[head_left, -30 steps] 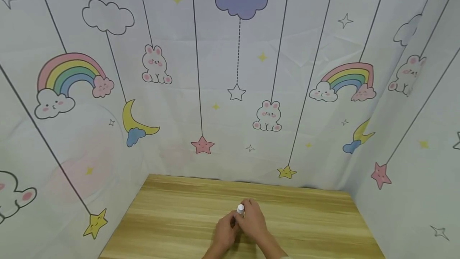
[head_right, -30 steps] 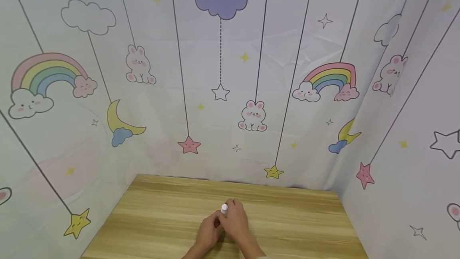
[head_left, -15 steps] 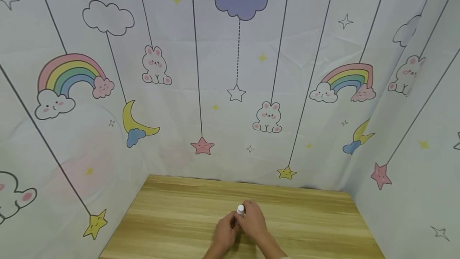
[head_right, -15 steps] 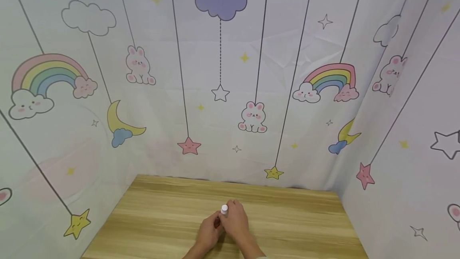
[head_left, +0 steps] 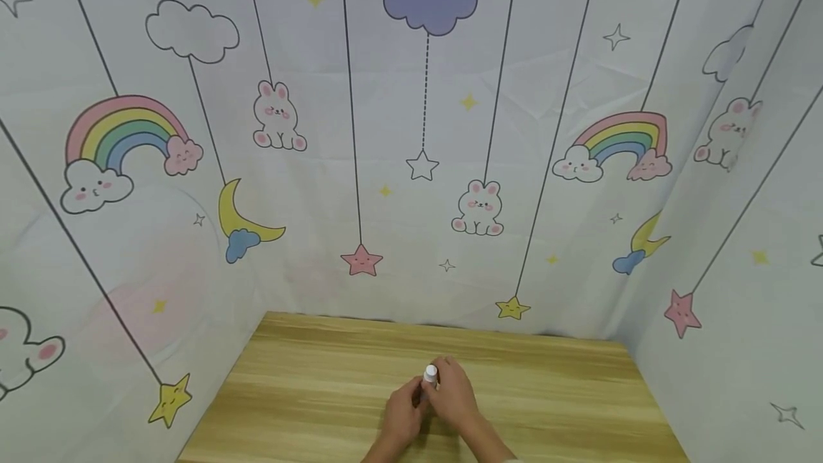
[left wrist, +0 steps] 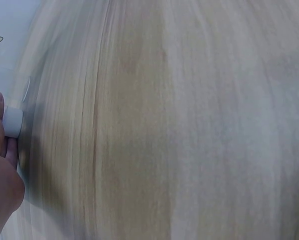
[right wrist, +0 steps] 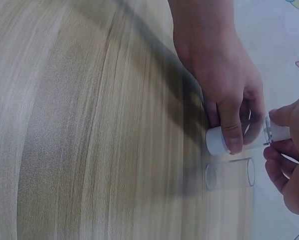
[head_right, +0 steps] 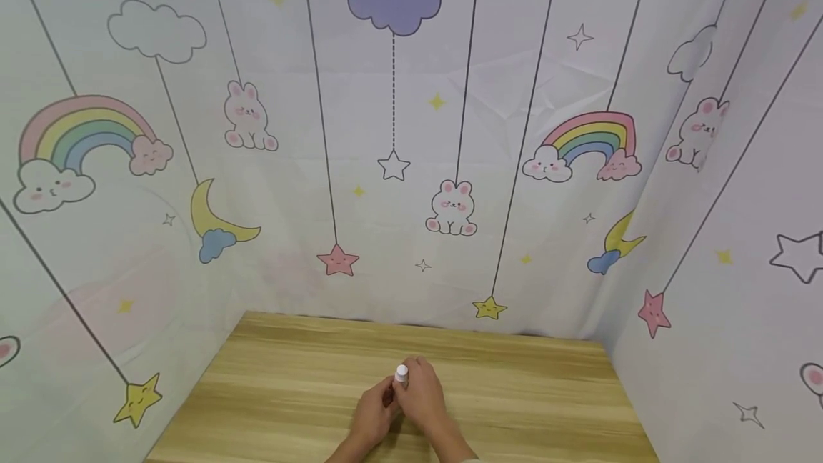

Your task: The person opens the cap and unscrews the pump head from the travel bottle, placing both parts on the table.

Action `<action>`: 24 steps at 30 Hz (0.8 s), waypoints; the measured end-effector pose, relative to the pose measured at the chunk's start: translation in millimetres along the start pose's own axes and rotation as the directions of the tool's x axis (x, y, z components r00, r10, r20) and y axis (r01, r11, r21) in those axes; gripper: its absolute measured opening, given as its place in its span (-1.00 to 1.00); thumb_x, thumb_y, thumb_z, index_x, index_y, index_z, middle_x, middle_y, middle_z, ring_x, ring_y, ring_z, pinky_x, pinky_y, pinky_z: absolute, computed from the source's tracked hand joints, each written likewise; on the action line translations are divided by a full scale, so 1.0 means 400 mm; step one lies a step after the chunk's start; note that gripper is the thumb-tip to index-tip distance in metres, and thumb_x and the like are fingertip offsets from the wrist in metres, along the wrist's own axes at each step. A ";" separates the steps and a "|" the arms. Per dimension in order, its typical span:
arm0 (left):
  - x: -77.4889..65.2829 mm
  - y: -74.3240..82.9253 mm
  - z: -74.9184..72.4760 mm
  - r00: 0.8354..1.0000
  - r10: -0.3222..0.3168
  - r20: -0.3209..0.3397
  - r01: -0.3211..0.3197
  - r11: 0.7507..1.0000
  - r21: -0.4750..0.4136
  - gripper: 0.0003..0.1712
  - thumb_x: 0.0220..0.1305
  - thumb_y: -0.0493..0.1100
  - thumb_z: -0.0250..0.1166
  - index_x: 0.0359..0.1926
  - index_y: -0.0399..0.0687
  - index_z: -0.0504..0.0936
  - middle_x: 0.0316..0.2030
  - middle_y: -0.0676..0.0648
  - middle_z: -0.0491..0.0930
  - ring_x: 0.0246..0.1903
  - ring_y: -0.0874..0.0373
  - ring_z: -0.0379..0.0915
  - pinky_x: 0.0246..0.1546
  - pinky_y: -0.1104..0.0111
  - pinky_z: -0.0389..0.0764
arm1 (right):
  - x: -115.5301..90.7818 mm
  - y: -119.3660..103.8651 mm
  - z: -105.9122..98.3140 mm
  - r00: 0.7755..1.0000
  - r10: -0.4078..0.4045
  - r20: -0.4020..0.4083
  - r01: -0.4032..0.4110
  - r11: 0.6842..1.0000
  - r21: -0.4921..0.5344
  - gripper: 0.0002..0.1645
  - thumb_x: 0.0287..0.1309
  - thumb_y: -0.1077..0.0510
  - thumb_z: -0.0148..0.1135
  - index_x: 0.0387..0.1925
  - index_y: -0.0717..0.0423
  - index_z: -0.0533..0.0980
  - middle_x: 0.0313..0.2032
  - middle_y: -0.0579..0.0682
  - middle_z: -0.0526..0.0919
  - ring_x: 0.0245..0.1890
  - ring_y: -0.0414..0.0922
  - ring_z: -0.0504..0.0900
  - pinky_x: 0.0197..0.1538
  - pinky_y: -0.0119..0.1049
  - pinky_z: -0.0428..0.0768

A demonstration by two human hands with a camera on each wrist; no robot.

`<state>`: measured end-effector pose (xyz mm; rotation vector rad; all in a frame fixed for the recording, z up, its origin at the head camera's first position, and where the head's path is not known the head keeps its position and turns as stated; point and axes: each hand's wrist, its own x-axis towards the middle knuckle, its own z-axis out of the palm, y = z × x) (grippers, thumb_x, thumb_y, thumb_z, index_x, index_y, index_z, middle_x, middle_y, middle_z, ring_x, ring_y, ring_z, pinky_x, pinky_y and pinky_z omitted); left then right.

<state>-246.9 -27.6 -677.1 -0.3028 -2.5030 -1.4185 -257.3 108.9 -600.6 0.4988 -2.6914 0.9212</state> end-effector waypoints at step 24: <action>-0.005 0.000 0.000 1.000 0.013 -0.009 -0.013 1.000 0.003 -0.65 0.31 -0.32 0.48 0.10 -0.09 0.72 -0.04 -0.13 0.80 -0.08 -0.01 0.77 -0.08 0.22 0.78 | -0.011 0.014 -0.012 0.997 -0.076 0.027 0.073 0.992 0.099 -0.70 0.25 0.34 0.47 -0.12 0.08 0.52 -0.20 -0.11 0.64 -0.18 -0.12 0.66 -0.14 -0.16 0.69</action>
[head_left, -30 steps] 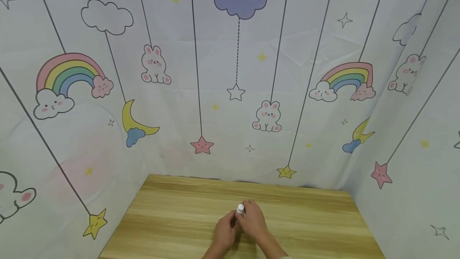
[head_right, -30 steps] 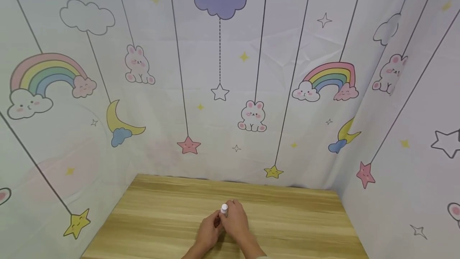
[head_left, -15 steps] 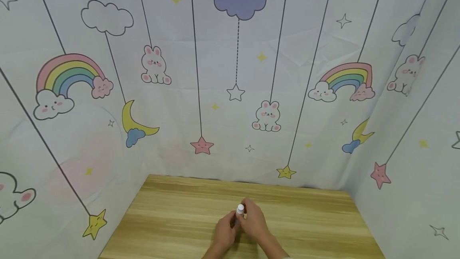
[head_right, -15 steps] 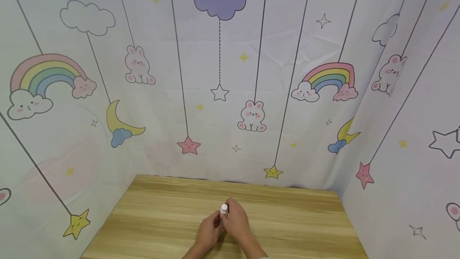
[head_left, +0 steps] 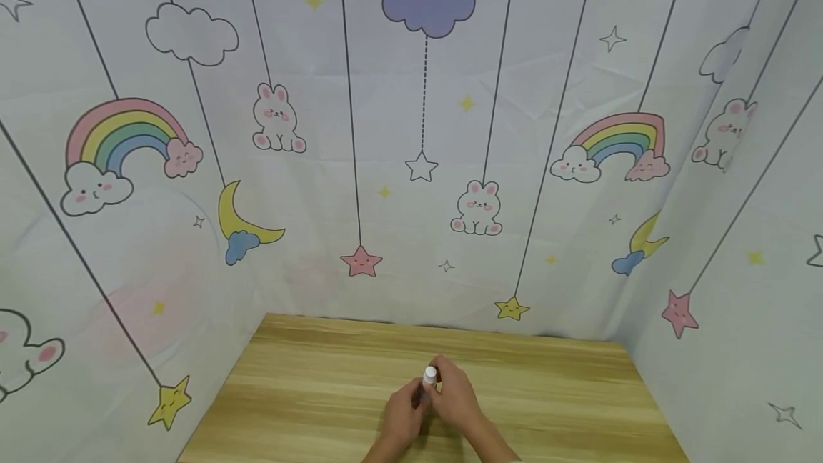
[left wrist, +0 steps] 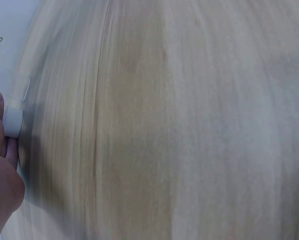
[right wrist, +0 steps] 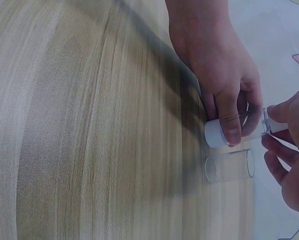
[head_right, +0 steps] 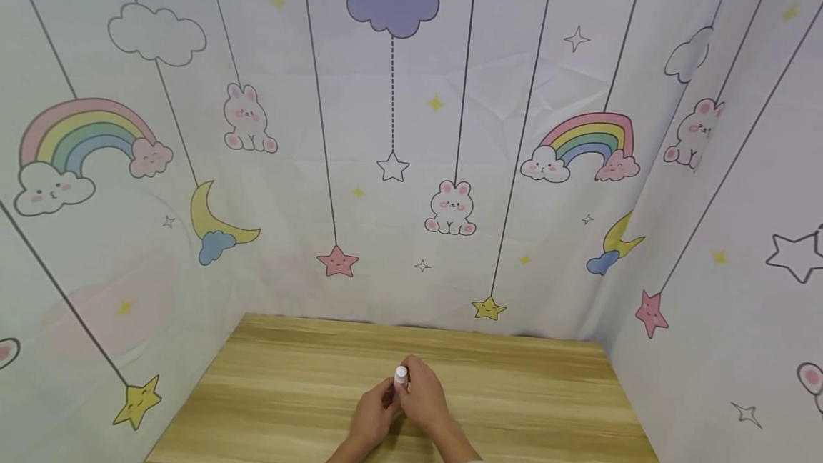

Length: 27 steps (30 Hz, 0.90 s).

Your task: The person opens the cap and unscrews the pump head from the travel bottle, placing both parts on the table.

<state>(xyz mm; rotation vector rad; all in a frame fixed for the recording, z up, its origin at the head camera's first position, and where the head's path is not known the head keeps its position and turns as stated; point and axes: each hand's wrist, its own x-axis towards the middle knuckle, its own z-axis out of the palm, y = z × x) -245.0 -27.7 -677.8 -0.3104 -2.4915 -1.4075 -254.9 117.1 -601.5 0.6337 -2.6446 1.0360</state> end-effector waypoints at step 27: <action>0.001 -0.013 0.002 1.000 -0.006 0.019 0.007 0.999 -0.053 -0.63 0.32 -0.31 0.48 0.13 -0.12 0.71 -0.02 -0.16 0.79 -0.08 -0.02 0.78 -0.09 0.24 0.78 | 0.000 0.003 -0.005 0.999 -0.002 0.043 0.001 0.999 0.037 -0.69 0.23 0.40 0.43 -0.13 0.06 0.53 -0.19 -0.09 0.68 -0.16 -0.10 0.67 -0.16 -0.19 0.68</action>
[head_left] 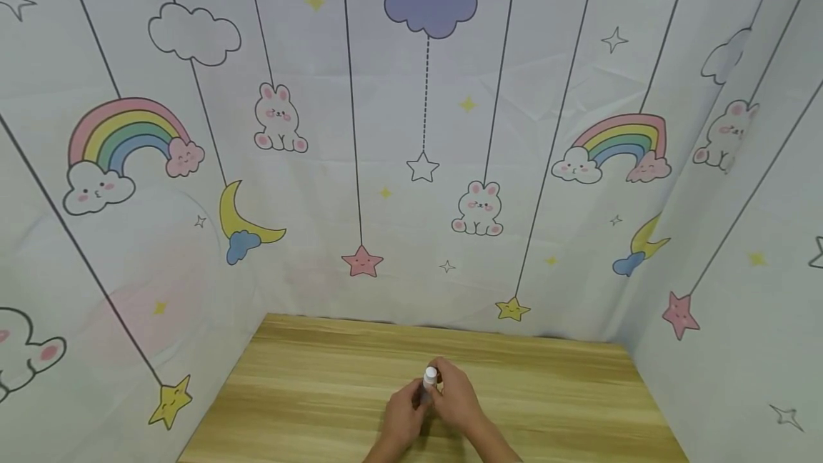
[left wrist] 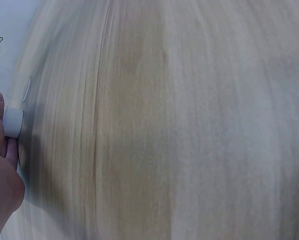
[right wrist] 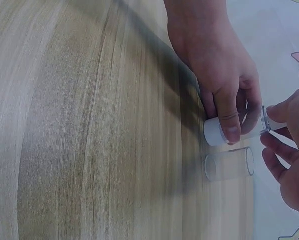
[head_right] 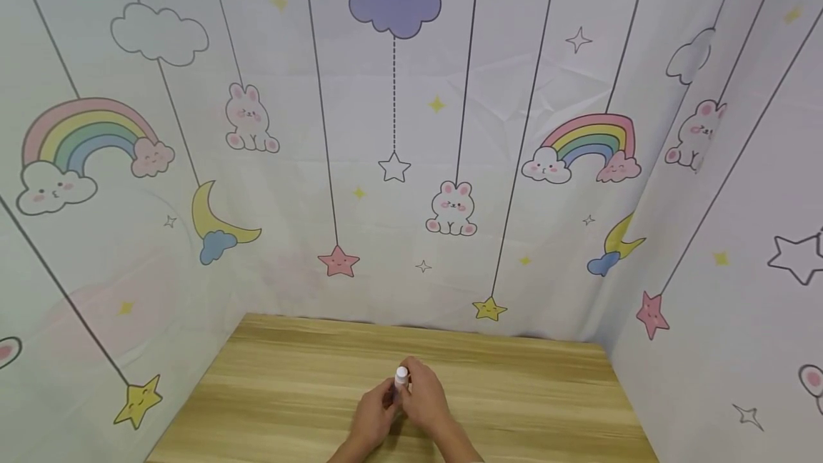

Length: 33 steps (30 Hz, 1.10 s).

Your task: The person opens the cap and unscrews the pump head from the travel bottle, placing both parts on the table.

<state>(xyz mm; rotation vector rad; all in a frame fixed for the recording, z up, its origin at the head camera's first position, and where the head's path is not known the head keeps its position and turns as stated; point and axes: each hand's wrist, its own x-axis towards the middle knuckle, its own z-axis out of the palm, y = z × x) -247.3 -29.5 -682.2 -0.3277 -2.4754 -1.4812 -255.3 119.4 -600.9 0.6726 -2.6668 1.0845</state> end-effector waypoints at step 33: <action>-0.002 0.010 0.001 0.999 0.014 -0.046 -0.012 0.999 0.036 -0.76 0.29 -0.34 0.48 -0.07 0.01 0.74 -0.14 -0.04 0.81 -0.13 0.12 0.76 -0.16 0.26 0.77 | 0.018 -0.010 0.007 0.989 0.141 -0.051 -0.144 0.988 -0.060 -0.61 0.21 -0.01 0.57 -0.22 0.12 0.53 -0.28 -0.08 0.50 -0.28 -0.13 0.51 -0.23 -0.20 0.58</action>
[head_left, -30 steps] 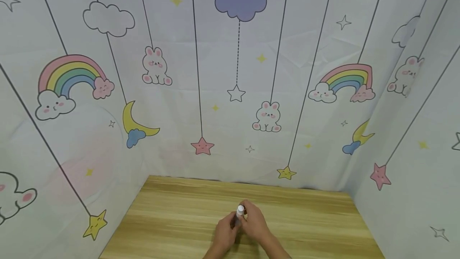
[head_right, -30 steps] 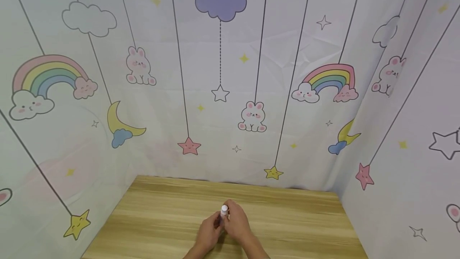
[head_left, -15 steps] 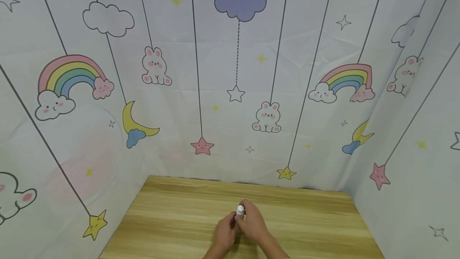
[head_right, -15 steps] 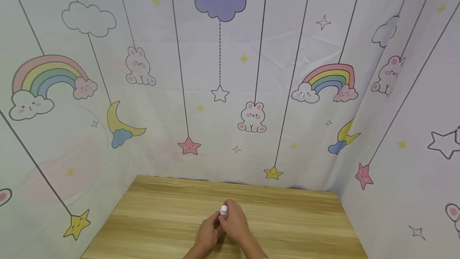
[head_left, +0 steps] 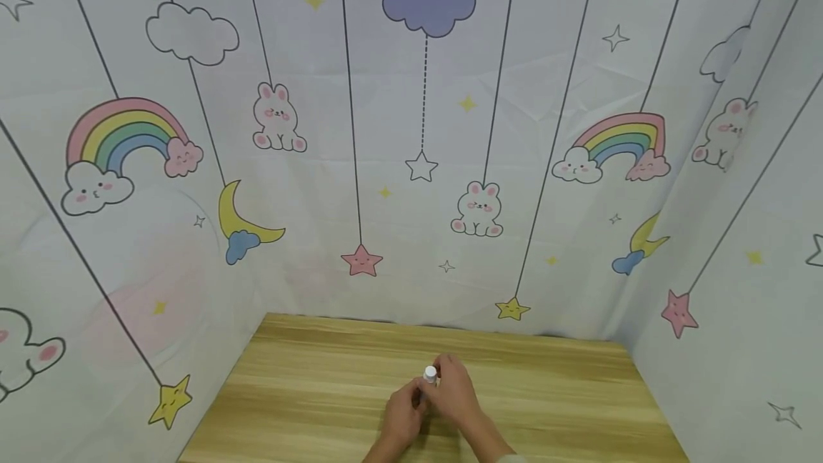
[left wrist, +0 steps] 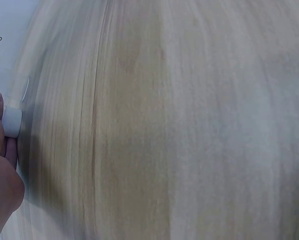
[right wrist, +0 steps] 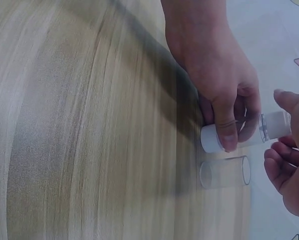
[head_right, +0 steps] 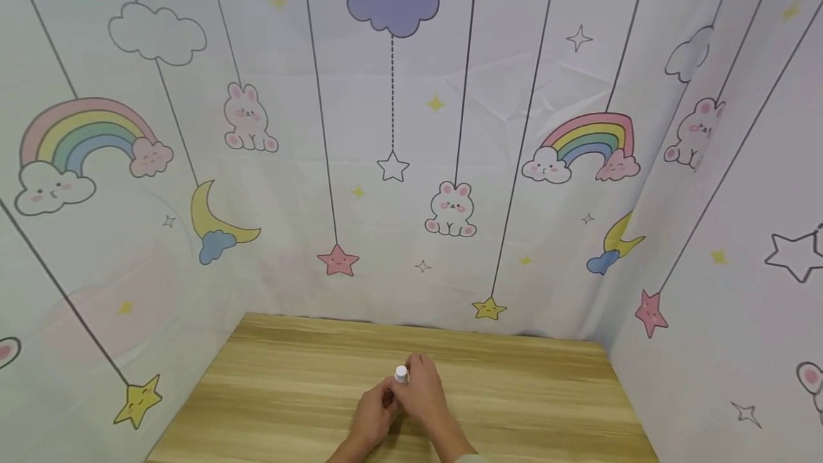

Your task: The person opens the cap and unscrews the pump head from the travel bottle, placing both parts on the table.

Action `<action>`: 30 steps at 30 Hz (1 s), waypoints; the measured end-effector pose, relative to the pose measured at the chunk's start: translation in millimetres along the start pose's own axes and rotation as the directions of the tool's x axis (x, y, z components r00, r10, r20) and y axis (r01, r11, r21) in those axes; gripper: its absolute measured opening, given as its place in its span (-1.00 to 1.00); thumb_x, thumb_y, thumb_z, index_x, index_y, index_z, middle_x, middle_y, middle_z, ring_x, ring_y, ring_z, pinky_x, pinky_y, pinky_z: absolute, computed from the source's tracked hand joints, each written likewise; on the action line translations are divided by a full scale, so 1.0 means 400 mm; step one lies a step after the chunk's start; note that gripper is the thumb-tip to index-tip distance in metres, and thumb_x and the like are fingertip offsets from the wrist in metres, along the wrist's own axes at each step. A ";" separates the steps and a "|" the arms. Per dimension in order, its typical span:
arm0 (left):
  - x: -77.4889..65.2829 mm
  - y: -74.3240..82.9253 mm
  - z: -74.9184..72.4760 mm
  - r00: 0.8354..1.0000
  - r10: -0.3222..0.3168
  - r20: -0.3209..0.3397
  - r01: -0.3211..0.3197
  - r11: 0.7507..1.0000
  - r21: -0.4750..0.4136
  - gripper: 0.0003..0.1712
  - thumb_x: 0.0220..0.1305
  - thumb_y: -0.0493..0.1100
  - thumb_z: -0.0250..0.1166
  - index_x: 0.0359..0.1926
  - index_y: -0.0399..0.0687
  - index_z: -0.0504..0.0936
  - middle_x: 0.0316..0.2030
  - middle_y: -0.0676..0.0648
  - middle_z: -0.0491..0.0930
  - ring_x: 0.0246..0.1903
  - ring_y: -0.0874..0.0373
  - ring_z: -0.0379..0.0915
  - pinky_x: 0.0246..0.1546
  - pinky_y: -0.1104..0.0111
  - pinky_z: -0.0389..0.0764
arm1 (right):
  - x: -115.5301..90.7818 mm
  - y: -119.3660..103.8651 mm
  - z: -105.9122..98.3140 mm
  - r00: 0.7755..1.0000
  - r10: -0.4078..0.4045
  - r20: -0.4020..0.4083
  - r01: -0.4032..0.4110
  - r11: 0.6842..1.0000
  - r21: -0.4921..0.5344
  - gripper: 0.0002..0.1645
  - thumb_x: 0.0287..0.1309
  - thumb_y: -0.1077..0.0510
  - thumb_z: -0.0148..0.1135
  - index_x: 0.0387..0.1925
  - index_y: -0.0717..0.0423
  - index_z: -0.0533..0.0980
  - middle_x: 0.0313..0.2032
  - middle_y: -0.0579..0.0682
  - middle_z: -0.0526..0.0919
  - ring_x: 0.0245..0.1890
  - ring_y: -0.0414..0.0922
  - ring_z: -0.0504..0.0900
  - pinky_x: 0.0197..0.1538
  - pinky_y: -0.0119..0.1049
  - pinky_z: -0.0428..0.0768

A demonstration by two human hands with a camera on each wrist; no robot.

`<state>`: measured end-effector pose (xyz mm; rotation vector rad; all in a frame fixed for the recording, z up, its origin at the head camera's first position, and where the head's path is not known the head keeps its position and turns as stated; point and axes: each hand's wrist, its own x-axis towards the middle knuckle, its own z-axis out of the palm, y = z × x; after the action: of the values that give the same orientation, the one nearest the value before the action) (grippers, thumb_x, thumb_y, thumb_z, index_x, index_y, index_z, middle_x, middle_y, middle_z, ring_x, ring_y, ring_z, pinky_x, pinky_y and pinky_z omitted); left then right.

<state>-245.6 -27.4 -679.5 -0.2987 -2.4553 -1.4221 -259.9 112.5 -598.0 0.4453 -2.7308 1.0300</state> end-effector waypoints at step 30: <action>0.002 0.003 -0.001 0.999 -0.020 0.037 0.019 1.000 0.009 -0.66 0.28 -0.32 0.50 0.06 -0.04 0.73 -0.02 -0.10 0.80 -0.03 -0.01 0.76 -0.06 0.18 0.78 | -0.007 0.001 -0.001 0.996 -0.068 0.049 0.069 0.997 -0.023 -0.78 0.27 0.20 0.50 -0.15 0.18 0.61 -0.28 -0.10 0.49 -0.33 -0.24 0.43 -0.31 -0.31 0.52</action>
<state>-245.8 -27.1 -678.3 -0.3030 -2.5001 -1.4266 -257.3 113.8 -598.8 0.5628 -2.7458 0.9791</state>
